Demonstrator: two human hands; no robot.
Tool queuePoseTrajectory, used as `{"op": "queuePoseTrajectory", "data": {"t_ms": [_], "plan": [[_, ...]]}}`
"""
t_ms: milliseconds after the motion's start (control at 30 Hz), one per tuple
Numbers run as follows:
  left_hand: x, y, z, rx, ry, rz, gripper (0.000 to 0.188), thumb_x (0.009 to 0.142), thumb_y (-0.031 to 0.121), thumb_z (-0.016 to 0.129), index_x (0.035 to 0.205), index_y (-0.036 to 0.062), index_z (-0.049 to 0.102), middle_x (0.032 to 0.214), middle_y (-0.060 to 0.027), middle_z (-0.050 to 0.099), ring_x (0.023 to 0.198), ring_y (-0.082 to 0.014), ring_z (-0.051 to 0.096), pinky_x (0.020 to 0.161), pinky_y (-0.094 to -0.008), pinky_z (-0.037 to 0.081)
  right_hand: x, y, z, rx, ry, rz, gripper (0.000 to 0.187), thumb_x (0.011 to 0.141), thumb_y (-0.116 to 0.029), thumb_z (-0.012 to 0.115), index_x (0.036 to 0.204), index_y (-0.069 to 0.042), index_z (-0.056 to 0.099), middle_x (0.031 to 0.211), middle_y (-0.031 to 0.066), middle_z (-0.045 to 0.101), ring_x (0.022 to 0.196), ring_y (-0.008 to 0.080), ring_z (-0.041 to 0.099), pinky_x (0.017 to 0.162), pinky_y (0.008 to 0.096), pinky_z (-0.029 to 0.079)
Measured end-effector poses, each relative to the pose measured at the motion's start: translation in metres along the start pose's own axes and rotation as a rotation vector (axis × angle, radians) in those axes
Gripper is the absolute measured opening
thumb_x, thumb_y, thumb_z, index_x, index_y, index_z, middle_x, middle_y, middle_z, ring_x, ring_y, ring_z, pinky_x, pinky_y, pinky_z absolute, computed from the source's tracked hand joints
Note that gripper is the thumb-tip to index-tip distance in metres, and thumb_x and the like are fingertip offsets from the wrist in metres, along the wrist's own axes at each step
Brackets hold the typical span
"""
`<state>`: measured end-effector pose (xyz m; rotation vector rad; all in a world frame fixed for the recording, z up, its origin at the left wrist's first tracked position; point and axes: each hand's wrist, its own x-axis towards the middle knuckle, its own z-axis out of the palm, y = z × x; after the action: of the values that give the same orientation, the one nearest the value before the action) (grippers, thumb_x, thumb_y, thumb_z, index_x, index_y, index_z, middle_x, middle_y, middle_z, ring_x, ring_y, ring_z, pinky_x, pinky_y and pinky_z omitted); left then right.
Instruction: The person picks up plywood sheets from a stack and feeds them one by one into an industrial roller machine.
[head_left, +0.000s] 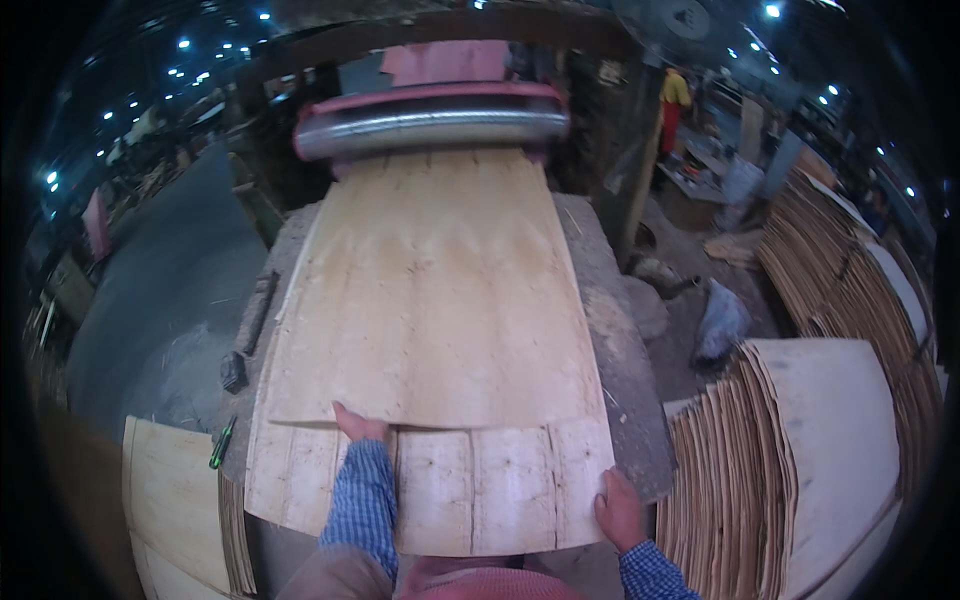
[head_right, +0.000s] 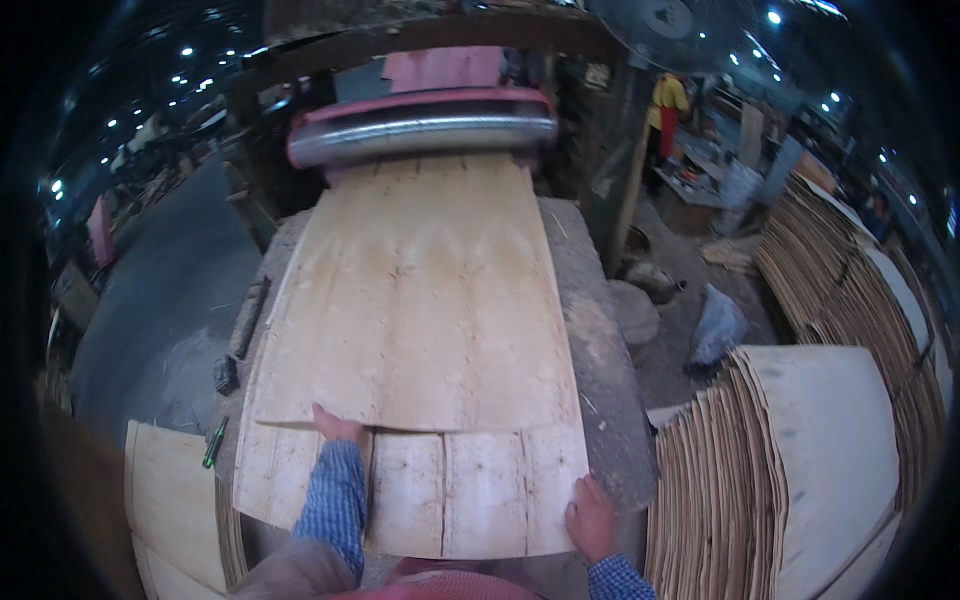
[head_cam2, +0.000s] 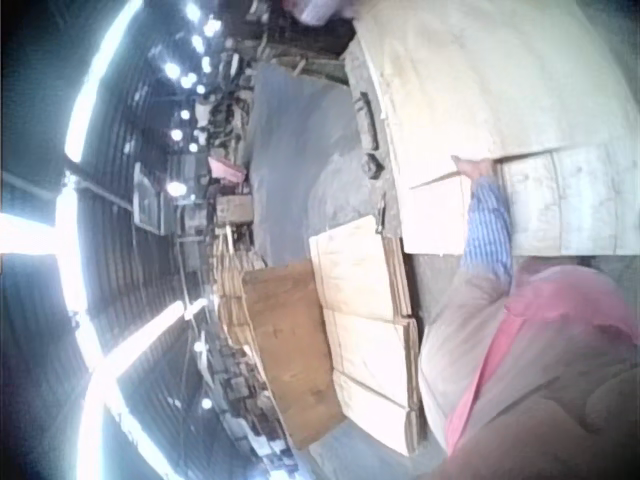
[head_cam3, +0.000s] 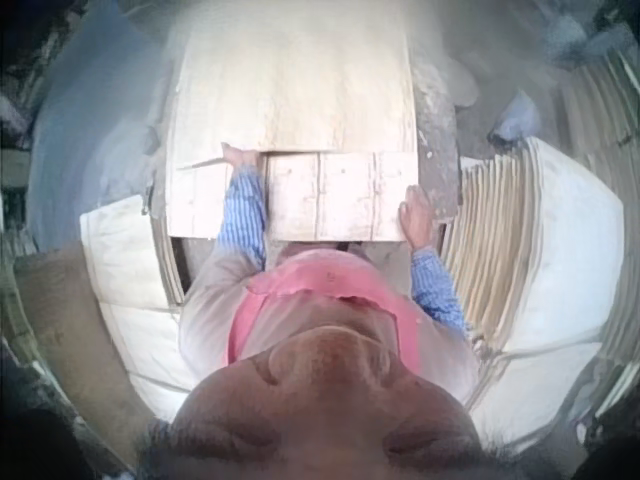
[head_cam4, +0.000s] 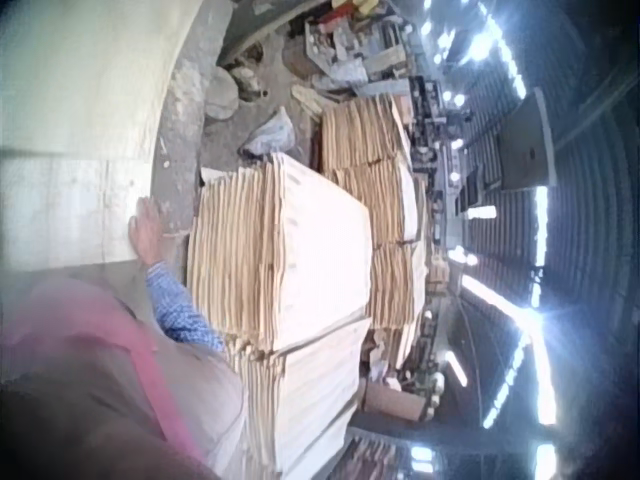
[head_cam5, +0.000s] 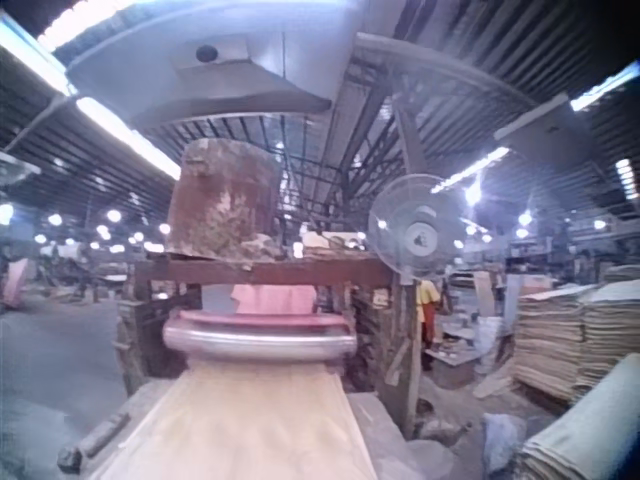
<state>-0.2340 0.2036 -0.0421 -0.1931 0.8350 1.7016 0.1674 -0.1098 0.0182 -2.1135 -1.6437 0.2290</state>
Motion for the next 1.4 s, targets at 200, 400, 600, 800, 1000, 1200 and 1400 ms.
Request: {"op": "queuePoseTrajectory", "data": {"t_ms": [200, 400, 600, 800, 1000, 1200, 1400], "plan": [[0.034, -0.015, 0.09, 0.126, -0.178, 0.016, 0.064, 0.095, 0.051, 0.045, 0.138, 0.0028, 0.045, 0.142, -0.0154, 0.047, 0.127, -0.0338, 0.048, 0.108, -0.0486, 0.038, 0.007, -0.016, -0.028, 0.284, 0.0, 0.361, 0.038, 0.08, -0.009, 0.064, 0.116, 0.001, 0.06, 0.111, 0.0234, 0.064, 0.097, 0.0343, 0.065, 0.083, 0.0417, 0.05], [0.027, 0.0, 0.037, 1.581, -0.244, 1.154, 0.059, 0.089, 0.044, 0.062, 0.122, -0.0045, 0.055, 0.122, -0.0223, 0.059, 0.117, -0.0364, 0.053, 0.102, -0.0422, 0.04, 0.002, 0.02, 0.008, 0.606, -0.199, 0.516, 0.03, 0.085, -0.017, 0.066, 0.109, 0.001, 0.065, 0.096, 0.0149, 0.071, 0.089, 0.02, 0.067, 0.08, 0.0339, 0.051], [-0.035, -0.002, -0.058, 2.009, -0.453, 1.088, 0.07, 0.082, 0.042, 0.067, 0.134, -0.0001, 0.047, 0.143, -0.025, 0.041, 0.133, -0.0419, 0.036, 0.11, -0.0498, 0.027, -0.015, 0.046, 0.052, 0.757, -0.183, 0.532, 0.031, 0.087, -0.014, 0.062, 0.113, 0.004, 0.062, 0.103, 0.0113, 0.07, 0.094, 0.0185, 0.065, 0.085, 0.0336, 0.049], [-0.103, -0.006, -0.107, 1.984, -0.561, 0.986, 0.071, 0.083, 0.04, 0.065, 0.138, 0.001, 0.043, 0.148, -0.0258, 0.035, 0.139, -0.0426, 0.029, 0.111, -0.0526, 0.023, -0.017, 0.067, 0.057, 0.862, -0.251, 0.565, 0.034, 0.09, -0.015, 0.056, 0.118, 0.005, 0.058, 0.107, 0.0116, 0.067, 0.095, 0.0181, 0.063, 0.085, 0.0329, 0.048], [-0.193, -0.014, -0.177, 1.717, -0.596, 0.785, 0.058, 0.088, 0.033, 0.061, 0.135, 0.0013, 0.048, 0.139, -0.0243, 0.047, 0.133, -0.0388, 0.041, 0.109, -0.0494, 0.03, 0.021, 0.028, -0.019, 1.08, -0.443, 0.579, 0.04, 0.079, -0.001, 0.052, 0.119, 0.006, 0.058, 0.106, 0.011, 0.066, 0.093, 0.0187, 0.064, 0.082, 0.031, 0.05], [-0.282, 0.058, -0.215, 0.575, 0.019, -0.313, 0.061, 0.095, 0.06, 0.043, 0.116, 0.0042, 0.059, 0.111, -0.0178, 0.068, 0.101, -0.0305, 0.067, 0.089, -0.0426, 0.051, 0.072, -0.098, -0.11, 1.251, -0.322, 0.23, 0.047, 0.072, 0.004, 0.047, 0.118, 0.007, 0.058, 0.104, 0.0107, 0.066, 0.091, 0.0175, 0.064, 0.08, 0.0289, 0.051], [-0.293, 0.089, -0.15, 0.126, -0.087, -0.211, 0.06, 0.096, 0.059, 0.044, 0.126, 0.008, 0.053, 0.119, -0.0137, 0.066, 0.095, -0.0272, 0.069, 0.072, -0.0375, 0.057, 0.024, -0.034, -0.096, 1.473, -0.382, 0.426, 0.051, 0.072, 0.006, 0.045, 0.122, 0.008, 0.056, 0.11, 0.0158, 0.066, 0.103, 0.0249, 0.065, 0.092, 0.0356, 0.051]]}}
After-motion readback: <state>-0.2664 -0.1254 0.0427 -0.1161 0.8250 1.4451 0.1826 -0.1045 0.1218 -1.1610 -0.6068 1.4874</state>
